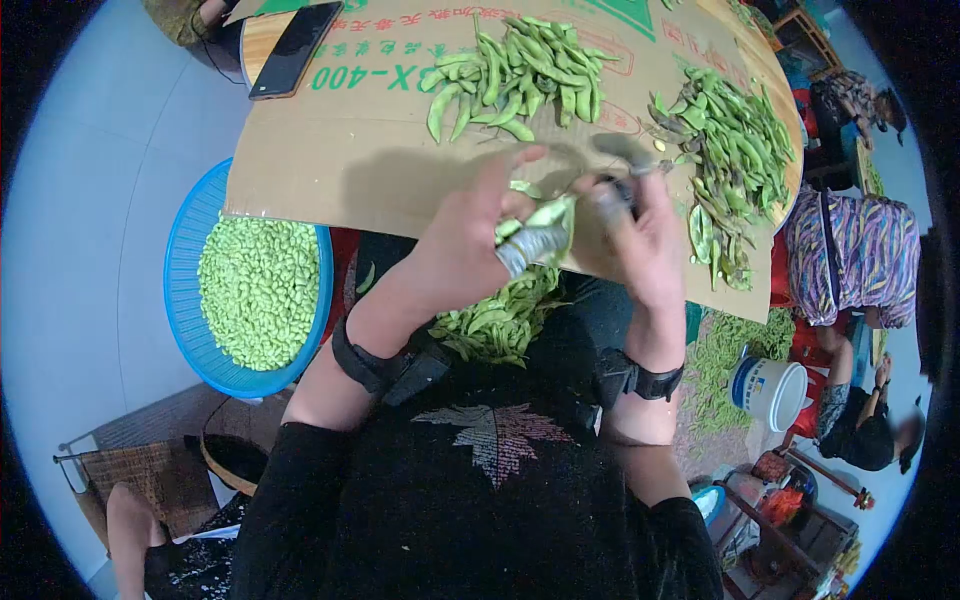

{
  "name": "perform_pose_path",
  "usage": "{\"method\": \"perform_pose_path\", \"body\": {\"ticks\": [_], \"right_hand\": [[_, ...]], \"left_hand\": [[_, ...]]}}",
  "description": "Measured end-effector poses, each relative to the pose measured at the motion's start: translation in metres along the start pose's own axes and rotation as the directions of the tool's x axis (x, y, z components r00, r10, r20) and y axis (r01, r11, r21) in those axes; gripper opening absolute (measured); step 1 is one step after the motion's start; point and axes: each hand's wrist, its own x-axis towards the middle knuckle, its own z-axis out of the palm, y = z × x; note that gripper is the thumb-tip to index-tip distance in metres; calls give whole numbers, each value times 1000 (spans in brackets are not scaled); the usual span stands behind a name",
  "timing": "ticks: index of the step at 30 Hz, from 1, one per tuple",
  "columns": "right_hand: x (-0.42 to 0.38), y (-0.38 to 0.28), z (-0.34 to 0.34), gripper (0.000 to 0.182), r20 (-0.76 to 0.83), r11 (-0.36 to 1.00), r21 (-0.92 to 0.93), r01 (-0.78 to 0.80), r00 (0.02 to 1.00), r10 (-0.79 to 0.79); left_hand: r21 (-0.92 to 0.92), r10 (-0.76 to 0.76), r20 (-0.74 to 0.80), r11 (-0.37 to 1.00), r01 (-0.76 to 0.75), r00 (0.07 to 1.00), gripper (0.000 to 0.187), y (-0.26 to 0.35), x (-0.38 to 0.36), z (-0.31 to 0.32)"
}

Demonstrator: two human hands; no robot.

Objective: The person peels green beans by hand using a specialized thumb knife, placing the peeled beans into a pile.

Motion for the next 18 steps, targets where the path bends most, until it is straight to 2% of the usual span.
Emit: {"method": "perform_pose_path", "body": {"ticks": [2, 3, 6, 7, 8, 9, 12, 13, 16, 18], "right_hand": [[-7, -7, 1, 34, 232, 982, -112, -154, 957, 176], [-7, 3, 2, 34, 240, 985, -151, -86, 963, 121], [-13, 14, 15, 32, 150, 996, 83, 23, 988, -36], [-15, 10, 22, 32, 134, 936, 323, -138, 986, 99], [-17, 1, 31, 31, 151, 795, 541, -274, 962, 229], [-18, -4, 36, 31, 199, 586, 718, -376, 917, 344], [-22, 23, 30, 29, 415, 175, 861, -477, 859, 300], [-26, 27, 33, 28, 369, 186, 868, -460, 849, 378], [-21, 31, 36, 28, 486, 83, 865, -496, 866, 115], [-17, 18, 36, 28, 386, 221, 868, -444, 885, 261]], "left_hand": [[55, 160, -13, 986, -160, 987, 64, 0, 0, 4], [12, 133, -40, 991, -133, 990, 63, 2, 0, 4], [211, 261, -16, 944, -252, 965, 44, 11, 1, -10], [186, 288, 26, 940, -287, 957, 40, 6, 1, -11], [159, 316, 66, 933, -323, 946, 36, -4, 0, -11], [131, 346, 104, 925, -358, 932, 32, -11, 1, -11], [-127, 408, 10, 906, -404, 913, 31, -21, -2, -7], [-250, 477, -35, 846, -470, 878, 27, -23, 0, -5], [-550, 323, -134, 762, -341, 937, 21, -32, -7, 5], [-684, 194, -51, 708, -176, 980, 20, -30, -11, 5]]}}
